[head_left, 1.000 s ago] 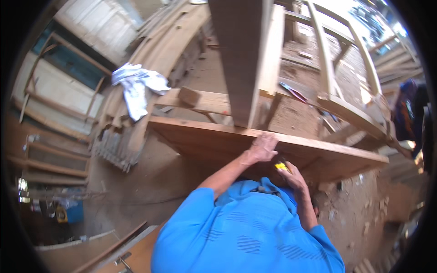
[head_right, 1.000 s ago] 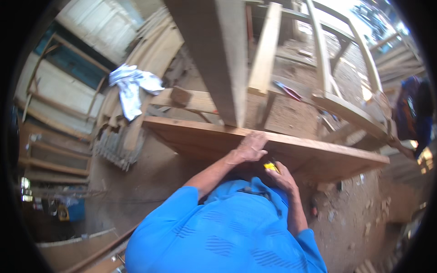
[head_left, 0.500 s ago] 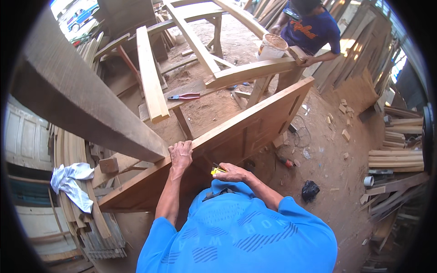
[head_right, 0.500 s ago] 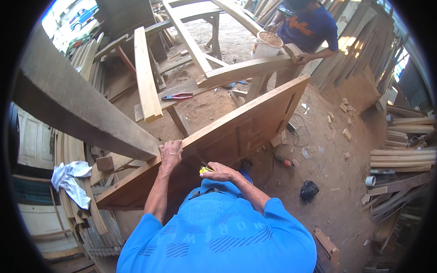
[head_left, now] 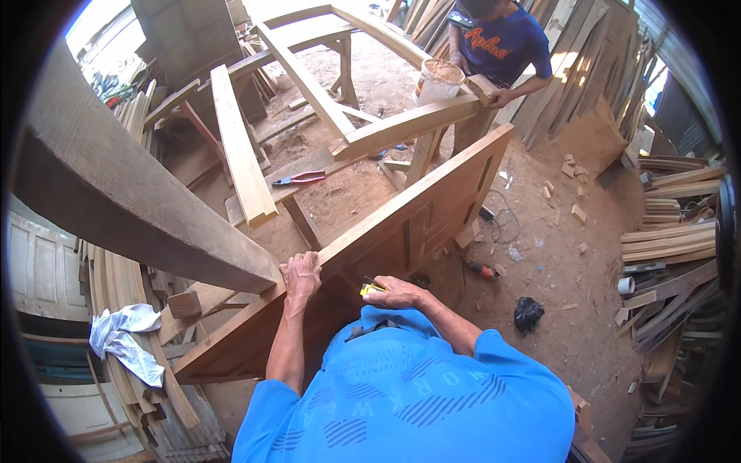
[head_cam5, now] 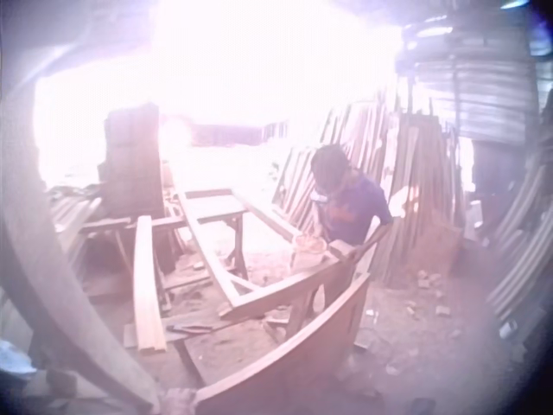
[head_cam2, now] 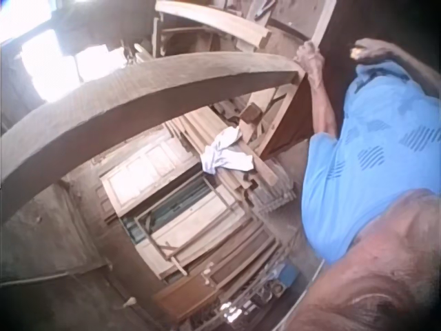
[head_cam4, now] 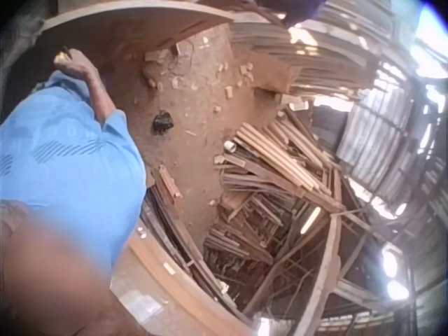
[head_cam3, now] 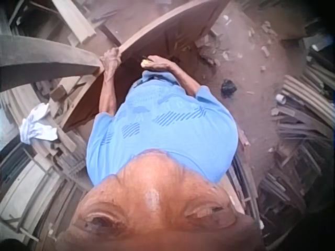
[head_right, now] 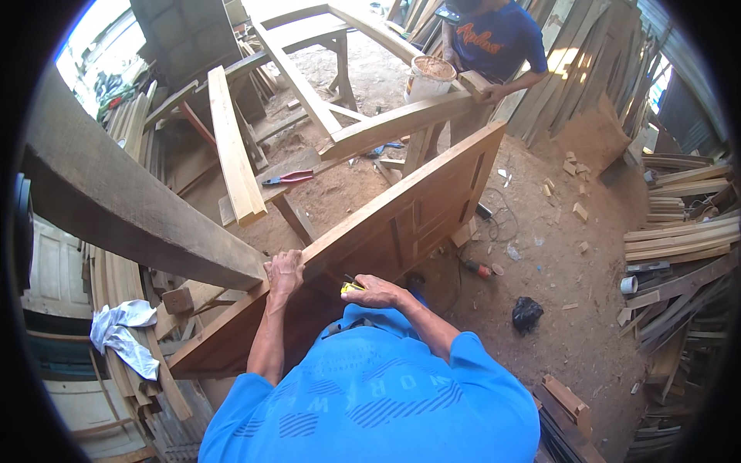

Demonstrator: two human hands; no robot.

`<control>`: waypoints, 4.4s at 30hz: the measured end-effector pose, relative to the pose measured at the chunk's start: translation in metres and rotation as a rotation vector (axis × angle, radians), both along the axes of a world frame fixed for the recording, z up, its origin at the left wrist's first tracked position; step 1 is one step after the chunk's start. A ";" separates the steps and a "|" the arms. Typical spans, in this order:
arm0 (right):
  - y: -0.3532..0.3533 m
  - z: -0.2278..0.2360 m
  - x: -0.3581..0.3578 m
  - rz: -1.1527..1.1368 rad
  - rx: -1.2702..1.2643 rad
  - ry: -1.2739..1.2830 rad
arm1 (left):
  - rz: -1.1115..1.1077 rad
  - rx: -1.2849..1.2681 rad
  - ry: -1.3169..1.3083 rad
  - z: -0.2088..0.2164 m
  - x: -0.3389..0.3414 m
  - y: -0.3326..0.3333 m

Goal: The person measures the dimensions of a wooden door using a tape measure, then walks across the workshop to measure another wooden door leaning against a wall.

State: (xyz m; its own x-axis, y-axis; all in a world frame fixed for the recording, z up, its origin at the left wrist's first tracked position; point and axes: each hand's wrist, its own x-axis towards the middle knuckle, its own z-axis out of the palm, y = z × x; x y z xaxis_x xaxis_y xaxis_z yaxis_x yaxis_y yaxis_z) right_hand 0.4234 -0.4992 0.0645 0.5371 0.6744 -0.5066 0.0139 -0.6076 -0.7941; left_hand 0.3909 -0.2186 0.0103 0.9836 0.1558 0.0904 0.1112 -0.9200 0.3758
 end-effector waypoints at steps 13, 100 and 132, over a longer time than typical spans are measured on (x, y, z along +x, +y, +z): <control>0.002 -0.016 -0.017 -0.006 0.000 0.024 | 0.002 0.022 -0.013 -0.005 -0.001 -0.001; 0.035 -0.055 -0.011 -0.873 0.567 0.612 | 0.048 -1.123 0.657 -0.014 -0.148 -0.034; 0.155 -0.075 -0.150 1.100 0.192 0.369 | 0.908 -2.353 -1.475 -0.108 -0.242 -0.159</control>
State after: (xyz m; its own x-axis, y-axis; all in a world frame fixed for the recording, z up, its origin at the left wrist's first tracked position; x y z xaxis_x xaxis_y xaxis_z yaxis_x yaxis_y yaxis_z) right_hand 0.2732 -0.3438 -0.0102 -0.5400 0.7656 -0.3495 0.2065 -0.2820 -0.9369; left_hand 0.1488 -0.3774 -0.0975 0.3606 0.7711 -0.5247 -0.8698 0.4811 0.1092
